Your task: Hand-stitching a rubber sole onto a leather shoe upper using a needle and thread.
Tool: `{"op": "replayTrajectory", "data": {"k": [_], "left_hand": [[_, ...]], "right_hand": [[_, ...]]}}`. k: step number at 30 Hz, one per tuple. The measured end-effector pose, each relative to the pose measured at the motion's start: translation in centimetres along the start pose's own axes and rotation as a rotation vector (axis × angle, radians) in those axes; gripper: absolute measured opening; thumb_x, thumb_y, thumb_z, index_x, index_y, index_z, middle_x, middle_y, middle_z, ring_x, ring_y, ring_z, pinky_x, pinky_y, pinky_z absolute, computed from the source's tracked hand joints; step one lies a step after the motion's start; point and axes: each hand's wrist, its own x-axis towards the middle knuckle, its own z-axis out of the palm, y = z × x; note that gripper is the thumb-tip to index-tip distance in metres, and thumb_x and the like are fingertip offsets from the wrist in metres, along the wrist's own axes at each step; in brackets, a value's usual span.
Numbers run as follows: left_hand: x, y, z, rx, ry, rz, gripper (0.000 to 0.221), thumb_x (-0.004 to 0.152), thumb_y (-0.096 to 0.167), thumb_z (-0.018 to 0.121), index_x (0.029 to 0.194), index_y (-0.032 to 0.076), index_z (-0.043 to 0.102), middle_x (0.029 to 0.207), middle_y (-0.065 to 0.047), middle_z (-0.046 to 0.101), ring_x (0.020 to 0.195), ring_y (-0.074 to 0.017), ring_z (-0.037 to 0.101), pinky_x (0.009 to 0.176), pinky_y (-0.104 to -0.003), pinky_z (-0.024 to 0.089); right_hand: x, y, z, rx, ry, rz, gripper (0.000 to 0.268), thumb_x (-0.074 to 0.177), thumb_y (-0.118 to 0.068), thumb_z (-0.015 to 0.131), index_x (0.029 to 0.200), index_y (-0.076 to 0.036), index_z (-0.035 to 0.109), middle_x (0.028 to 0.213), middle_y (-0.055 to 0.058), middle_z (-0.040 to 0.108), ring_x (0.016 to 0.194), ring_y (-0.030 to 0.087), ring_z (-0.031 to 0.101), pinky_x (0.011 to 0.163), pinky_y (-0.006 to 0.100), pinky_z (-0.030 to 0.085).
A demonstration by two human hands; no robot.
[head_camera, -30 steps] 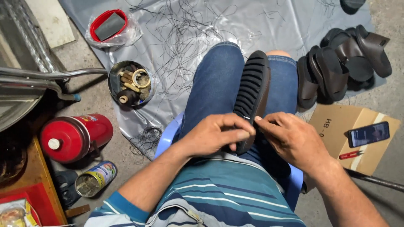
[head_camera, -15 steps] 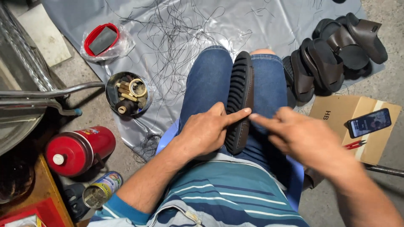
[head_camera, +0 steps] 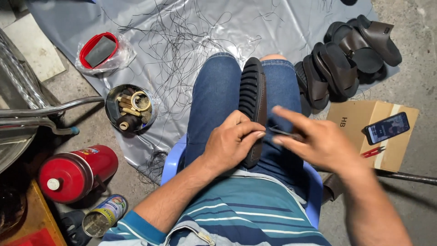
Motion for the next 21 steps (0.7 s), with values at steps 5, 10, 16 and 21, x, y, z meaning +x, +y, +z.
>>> {"op": "replayTrajectory", "data": {"k": [5, 10, 16, 21], "left_hand": [[-0.4, -1.7, 0.1, -0.286, 0.135, -0.062, 0.012, 0.079, 0.024, 0.068, 0.090, 0.028, 0.069, 0.078, 0.008, 0.052, 0.075, -0.0134, 0.062, 0.068, -0.026, 0.050], [-2.3, -1.1, 0.2, -0.145, 0.172, 0.122, 0.009, 0.081, 0.023, 0.063, 0.091, 0.023, 0.065, 0.095, -0.002, 0.052, 0.074, -0.0317, 0.063, 0.064, -0.040, 0.053], [-3.0, -1.4, 0.4, -0.065, 0.175, 0.163, 0.011, 0.082, 0.021, 0.062, 0.092, 0.025, 0.064, 0.107, -0.004, 0.051, 0.071, -0.0377, 0.062, 0.060, -0.045, 0.053], [-3.1, -1.8, -0.5, -0.051, 0.131, 0.188, 0.011, 0.082, 0.023, 0.062, 0.092, 0.026, 0.065, 0.112, -0.005, 0.052, 0.076, -0.0378, 0.063, 0.063, -0.045, 0.052]], "right_hand": [[1.3, -1.1, 3.1, 0.552, 0.338, -0.361, 0.010, 0.076, -0.023, 0.064, 0.083, -0.023, 0.071, 0.052, -0.004, 0.066, 0.054, 0.014, 0.065, 0.051, 0.027, 0.052], [0.4, -1.1, 2.3, -0.062, 0.464, -0.313, 0.013, 0.080, -0.038, 0.060, 0.083, -0.028, 0.066, 0.070, -0.005, 0.061, 0.067, 0.018, 0.063, 0.056, 0.032, 0.051], [0.8, -0.3, 3.7, 0.564, 0.220, -0.186, 0.014, 0.074, -0.023, 0.063, 0.079, -0.011, 0.067, 0.052, 0.001, 0.045, 0.049, 0.018, 0.051, 0.041, 0.029, 0.041], [0.3, 5.3, -1.5, 1.725, 0.593, -0.234, 0.009, 0.088, -0.027, 0.052, 0.085, -0.020, 0.056, 0.053, -0.008, 0.036, 0.046, 0.001, 0.038, 0.040, 0.011, 0.033]]}}
